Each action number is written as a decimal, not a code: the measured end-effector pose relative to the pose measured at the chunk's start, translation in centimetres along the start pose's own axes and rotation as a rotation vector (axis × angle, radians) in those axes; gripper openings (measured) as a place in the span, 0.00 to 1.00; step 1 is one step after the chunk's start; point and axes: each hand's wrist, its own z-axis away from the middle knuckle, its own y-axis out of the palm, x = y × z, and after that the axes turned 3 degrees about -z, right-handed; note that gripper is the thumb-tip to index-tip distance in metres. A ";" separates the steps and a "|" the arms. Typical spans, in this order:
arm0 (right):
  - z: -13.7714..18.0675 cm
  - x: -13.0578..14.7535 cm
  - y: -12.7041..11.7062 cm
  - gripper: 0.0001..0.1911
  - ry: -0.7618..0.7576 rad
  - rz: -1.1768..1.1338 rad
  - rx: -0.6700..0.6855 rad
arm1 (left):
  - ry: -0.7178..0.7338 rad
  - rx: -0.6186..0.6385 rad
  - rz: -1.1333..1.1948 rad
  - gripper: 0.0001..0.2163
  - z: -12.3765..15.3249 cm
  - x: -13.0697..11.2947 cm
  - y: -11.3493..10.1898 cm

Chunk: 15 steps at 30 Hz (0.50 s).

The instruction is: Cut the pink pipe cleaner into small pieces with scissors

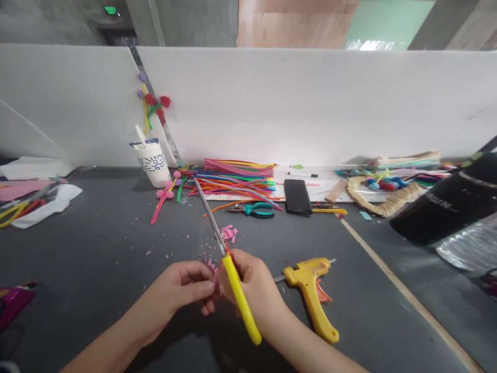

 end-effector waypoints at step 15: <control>0.0 -0.6 -0.7 0.10 -0.269 0.833 -0.016 | 0.265 -0.418 0.206 0.01 -0.1 -2.1 -3.0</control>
